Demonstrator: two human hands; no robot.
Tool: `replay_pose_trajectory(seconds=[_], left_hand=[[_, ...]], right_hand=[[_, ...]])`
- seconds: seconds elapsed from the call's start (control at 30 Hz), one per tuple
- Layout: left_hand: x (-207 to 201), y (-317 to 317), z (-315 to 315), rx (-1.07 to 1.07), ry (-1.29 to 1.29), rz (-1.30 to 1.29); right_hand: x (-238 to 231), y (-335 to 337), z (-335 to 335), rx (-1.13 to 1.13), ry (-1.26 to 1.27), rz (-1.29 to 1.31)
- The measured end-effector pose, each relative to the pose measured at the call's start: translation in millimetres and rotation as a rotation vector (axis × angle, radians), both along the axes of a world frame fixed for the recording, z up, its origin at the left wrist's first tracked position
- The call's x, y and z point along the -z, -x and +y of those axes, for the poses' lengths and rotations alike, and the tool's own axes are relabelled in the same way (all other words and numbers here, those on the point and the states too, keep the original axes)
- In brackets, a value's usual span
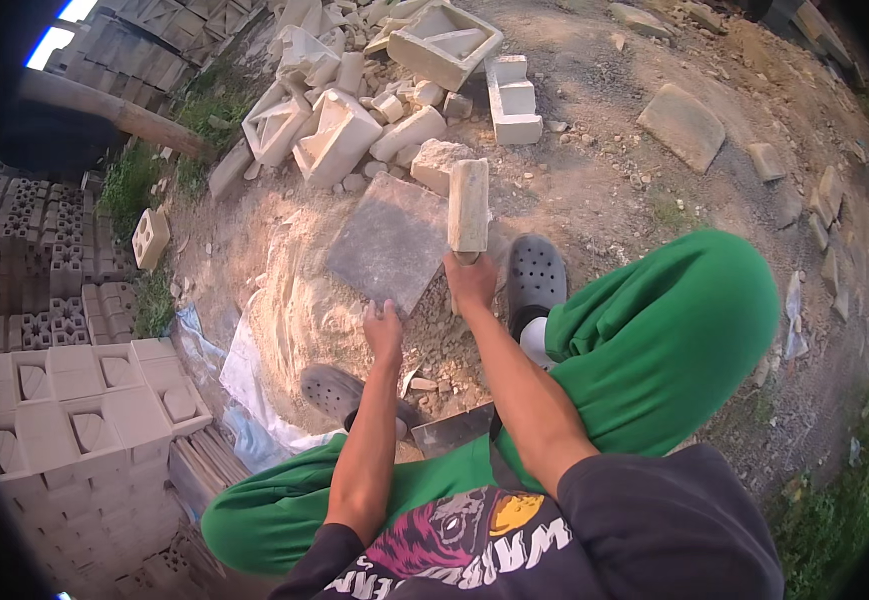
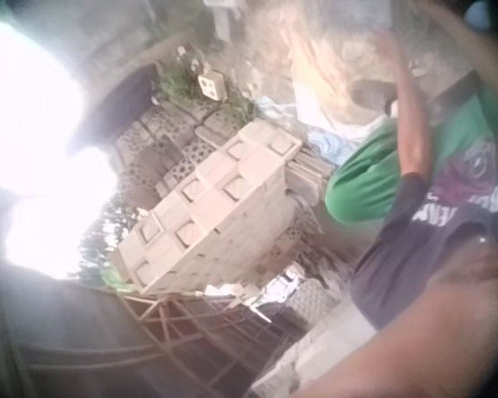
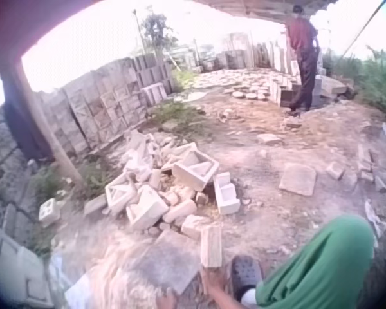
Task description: The person shapes blocks of material using a tool. They rub the tool against the surface of a block placed on a flat stone, causing dust to accumulate, then move the shaped pieces aside into a pile of similar blocks.
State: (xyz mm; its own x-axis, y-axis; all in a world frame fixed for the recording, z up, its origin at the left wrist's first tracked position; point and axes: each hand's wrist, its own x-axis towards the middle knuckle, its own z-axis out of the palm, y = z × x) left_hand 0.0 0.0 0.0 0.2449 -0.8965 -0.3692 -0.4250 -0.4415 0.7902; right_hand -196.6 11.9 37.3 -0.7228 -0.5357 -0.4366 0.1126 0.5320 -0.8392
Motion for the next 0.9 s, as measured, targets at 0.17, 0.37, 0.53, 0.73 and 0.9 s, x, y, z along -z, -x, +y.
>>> replay_pose_trajectory(seconds=[0.17,0.37,0.53,0.73,0.9], left_hand=[[-53,-4,4,0.042,0.164,-0.649],[-38,-29,13,0.169,0.070,-0.608],[-37,-26,10,0.186,0.056,-0.624],[-31,-25,6,0.180,0.134,-0.632],[-38,-18,4,0.094,0.133,-0.583]], right_hand=[[-7,-21,4,-0.188,-0.098,0.129],[-7,-35,-1,-0.292,-0.172,0.164],[-8,-34,-12,-0.289,-0.190,0.051],[7,-35,-14,-0.300,-0.226,-0.012],[8,-34,-15,-0.302,-0.238,-0.024]])
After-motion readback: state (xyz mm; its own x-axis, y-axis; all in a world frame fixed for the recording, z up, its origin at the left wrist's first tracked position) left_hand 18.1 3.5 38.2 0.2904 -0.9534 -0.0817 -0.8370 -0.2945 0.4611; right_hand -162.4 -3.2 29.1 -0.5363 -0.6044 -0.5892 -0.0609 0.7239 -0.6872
